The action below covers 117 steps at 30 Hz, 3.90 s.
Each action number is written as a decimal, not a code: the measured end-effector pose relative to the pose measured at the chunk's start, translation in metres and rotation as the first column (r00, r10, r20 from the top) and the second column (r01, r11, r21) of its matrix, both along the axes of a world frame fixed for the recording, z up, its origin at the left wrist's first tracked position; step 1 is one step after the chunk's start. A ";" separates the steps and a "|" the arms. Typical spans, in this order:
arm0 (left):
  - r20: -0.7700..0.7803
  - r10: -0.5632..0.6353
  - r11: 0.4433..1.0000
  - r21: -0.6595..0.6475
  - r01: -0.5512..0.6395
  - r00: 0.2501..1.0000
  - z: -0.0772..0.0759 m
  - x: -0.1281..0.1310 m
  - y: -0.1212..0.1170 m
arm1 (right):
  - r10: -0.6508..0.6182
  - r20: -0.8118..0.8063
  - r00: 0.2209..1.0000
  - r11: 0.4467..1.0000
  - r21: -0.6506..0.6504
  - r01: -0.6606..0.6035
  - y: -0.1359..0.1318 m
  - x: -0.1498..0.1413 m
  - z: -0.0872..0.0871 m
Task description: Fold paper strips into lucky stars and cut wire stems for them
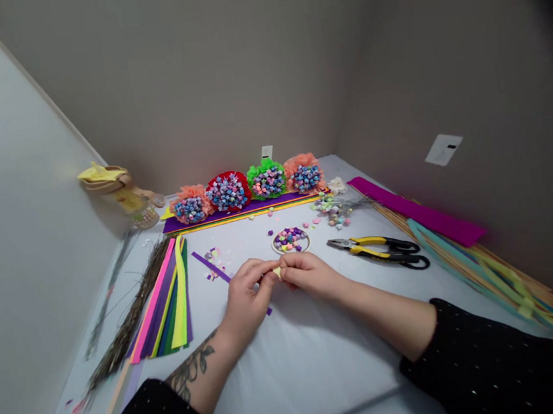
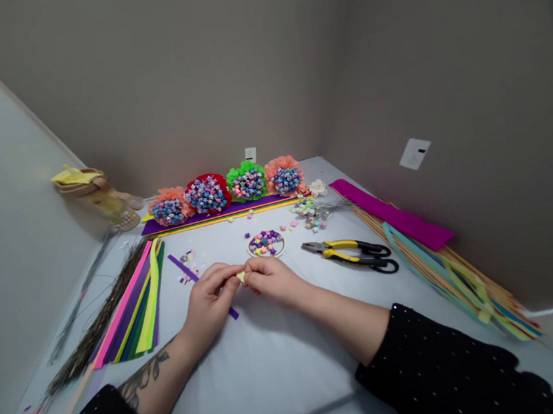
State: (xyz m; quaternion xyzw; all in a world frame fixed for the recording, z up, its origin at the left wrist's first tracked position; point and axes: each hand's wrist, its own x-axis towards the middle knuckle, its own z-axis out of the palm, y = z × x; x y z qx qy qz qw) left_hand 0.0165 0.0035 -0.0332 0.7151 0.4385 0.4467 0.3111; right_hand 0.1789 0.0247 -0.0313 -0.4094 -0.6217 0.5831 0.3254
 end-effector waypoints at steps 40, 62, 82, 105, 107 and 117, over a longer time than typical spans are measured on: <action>-0.034 0.246 0.964 0.116 -0.240 0.969 -0.004 0.000 -0.002 | -0.246 0.172 0.954 0.742 0.666 0.071 -0.017 0.000 0.001; 0.058 -0.011 1.000 0.008 0.010 0.998 0.003 0.001 -0.003 | -0.130 0.073 0.989 0.889 0.450 0.084 -0.008 0.002 0.003; 0.304 -0.024 0.900 -0.409 0.153 0.952 -0.003 0.003 -0.003 | 0.040 0.025 0.999 0.939 0.342 -0.046 -0.004 0.006 0.003; 0.519 -0.036 0.732 -0.568 0.377 0.854 -0.010 0.003 -0.002 | 0.141 -0.146 0.979 0.989 0.072 -0.131 0.000 0.007 0.006; 0.494 -0.045 0.735 -0.572 0.364 0.868 -0.012 0.002 -0.001 | 0.144 -0.116 0.983 0.987 0.093 -0.134 0.000 0.007 0.007; 0.436 -0.126 0.774 -0.519 0.363 0.891 -0.011 0.002 -0.001 | 0.132 -0.026 0.991 0.981 0.146 -0.127 -0.001 0.007 0.010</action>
